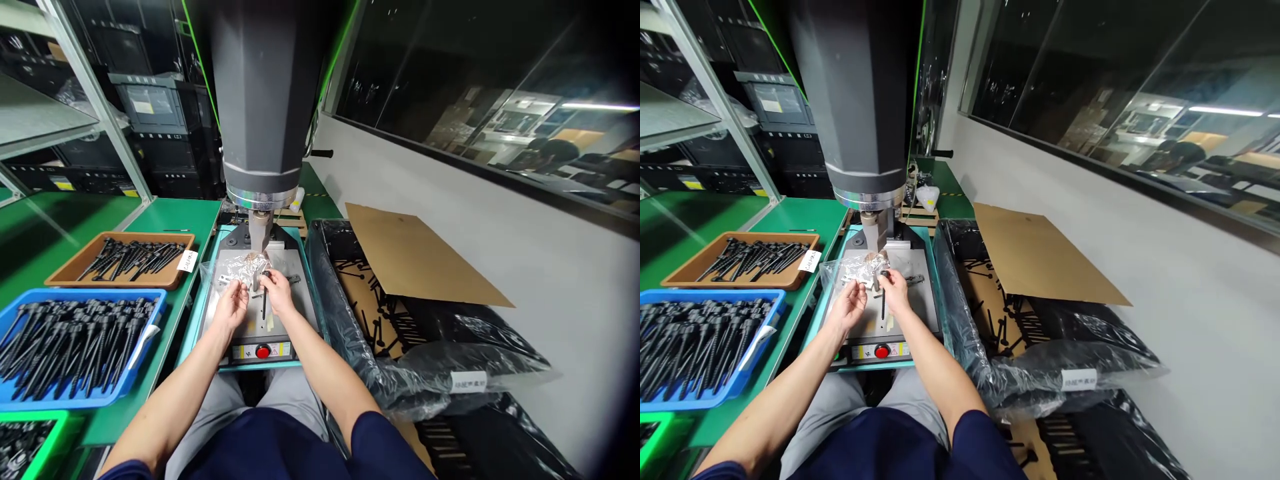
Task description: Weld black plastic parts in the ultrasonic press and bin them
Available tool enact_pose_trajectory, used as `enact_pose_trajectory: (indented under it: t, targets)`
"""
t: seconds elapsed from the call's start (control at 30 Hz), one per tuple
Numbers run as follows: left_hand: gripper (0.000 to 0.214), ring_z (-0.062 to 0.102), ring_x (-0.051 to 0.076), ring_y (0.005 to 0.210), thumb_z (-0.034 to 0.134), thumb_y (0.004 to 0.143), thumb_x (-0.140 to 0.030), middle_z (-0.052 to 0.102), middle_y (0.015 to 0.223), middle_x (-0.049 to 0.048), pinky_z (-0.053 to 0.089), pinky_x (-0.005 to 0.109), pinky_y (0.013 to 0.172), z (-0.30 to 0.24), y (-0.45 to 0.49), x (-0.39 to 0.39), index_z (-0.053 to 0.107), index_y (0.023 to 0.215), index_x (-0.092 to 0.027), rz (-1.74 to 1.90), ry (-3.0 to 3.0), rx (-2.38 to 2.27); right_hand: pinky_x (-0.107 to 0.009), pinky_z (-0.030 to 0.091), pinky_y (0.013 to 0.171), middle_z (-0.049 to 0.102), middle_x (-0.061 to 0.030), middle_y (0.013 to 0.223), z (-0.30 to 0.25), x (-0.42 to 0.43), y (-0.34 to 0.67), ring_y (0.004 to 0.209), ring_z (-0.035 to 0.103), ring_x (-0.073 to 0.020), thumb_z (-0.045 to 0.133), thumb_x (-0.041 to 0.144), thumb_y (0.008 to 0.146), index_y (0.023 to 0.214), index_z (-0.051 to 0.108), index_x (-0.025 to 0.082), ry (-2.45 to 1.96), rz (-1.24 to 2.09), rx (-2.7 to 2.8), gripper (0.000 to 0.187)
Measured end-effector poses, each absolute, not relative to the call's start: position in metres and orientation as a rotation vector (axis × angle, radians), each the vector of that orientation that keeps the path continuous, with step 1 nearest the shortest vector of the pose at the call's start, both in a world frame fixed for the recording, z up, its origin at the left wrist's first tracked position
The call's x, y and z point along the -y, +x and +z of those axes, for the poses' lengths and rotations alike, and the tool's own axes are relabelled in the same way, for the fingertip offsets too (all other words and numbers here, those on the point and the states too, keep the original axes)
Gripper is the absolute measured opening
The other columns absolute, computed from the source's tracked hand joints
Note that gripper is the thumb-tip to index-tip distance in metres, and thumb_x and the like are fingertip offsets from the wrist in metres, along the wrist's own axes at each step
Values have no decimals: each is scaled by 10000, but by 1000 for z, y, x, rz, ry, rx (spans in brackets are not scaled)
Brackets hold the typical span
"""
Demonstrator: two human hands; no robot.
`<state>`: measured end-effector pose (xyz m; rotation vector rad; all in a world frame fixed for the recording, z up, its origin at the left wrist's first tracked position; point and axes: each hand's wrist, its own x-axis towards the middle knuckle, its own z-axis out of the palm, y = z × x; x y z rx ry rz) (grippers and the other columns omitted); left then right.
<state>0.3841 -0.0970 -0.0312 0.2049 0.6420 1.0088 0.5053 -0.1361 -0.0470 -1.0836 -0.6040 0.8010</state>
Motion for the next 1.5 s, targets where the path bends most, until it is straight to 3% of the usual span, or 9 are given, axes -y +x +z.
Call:
enact_pose_trajectory:
  t: [0.1,0.23,0.37,0.53,0.73,1.0,1.23,1.5]
  targets:
    - [129,660,74,626,673,790,-39,649,696,-12,548,135,611,-22,376,92,599,778,-143,1079,266,-631,-327,506,832,652,-39,931,-42,138,509,834,597,-173,700,346,722,994,659,192,-1263,588,716,316]
    - [136,660,80,619,701,763,-54,641,686,-18,540,136,576,-11,371,84,602,791,-143,1079,340,-627,-330,485,893,575,-94,1169,-33,135,514,1073,556,-224,692,342,727,1030,710,207,-1391,335,778,332]
    - [123,654,82,610,696,760,-58,644,684,-12,518,129,533,-2,370,75,606,789,-138,1067,402,-623,-357,427,1006,558,-100,1290,-28,122,518,1230,496,-245,715,335,718,1023,730,210,-1355,365,785,330]
    - [137,642,77,592,706,748,-62,656,721,-10,499,133,493,7,371,64,603,789,-142,1076,435,-621,-364,387,1058,653,-78,1211,-27,102,518,1169,554,-236,735,336,682,973,736,190,-1229,440,744,326]
    - [130,638,74,593,702,754,-64,667,743,-2,500,132,493,9,370,56,608,790,-147,1070,449,-632,-350,485,891,720,-44,999,-25,87,520,917,630,-218,744,343,637,1047,694,180,-1210,555,685,444]
    - [102,636,75,591,672,770,-53,660,741,5,504,134,491,7,368,50,608,780,-133,1049,457,-637,-322,477,902,740,-27,996,-17,90,531,1008,635,-225,704,353,714,930,740,212,-1241,592,822,260]
    - [129,627,74,584,697,739,-57,662,745,7,499,136,490,3,369,48,608,786,-138,1046,467,-641,-315,481,860,742,-25,910,-23,82,531,856,654,-187,754,287,630,916,718,186,-1156,696,679,306]
    - [228,608,67,571,782,652,-98,660,744,0,476,130,474,-5,369,49,610,793,-149,1050,549,-665,-277,480,834,740,12,920,-21,88,531,880,657,-166,806,259,572,942,719,214,-997,852,518,383]
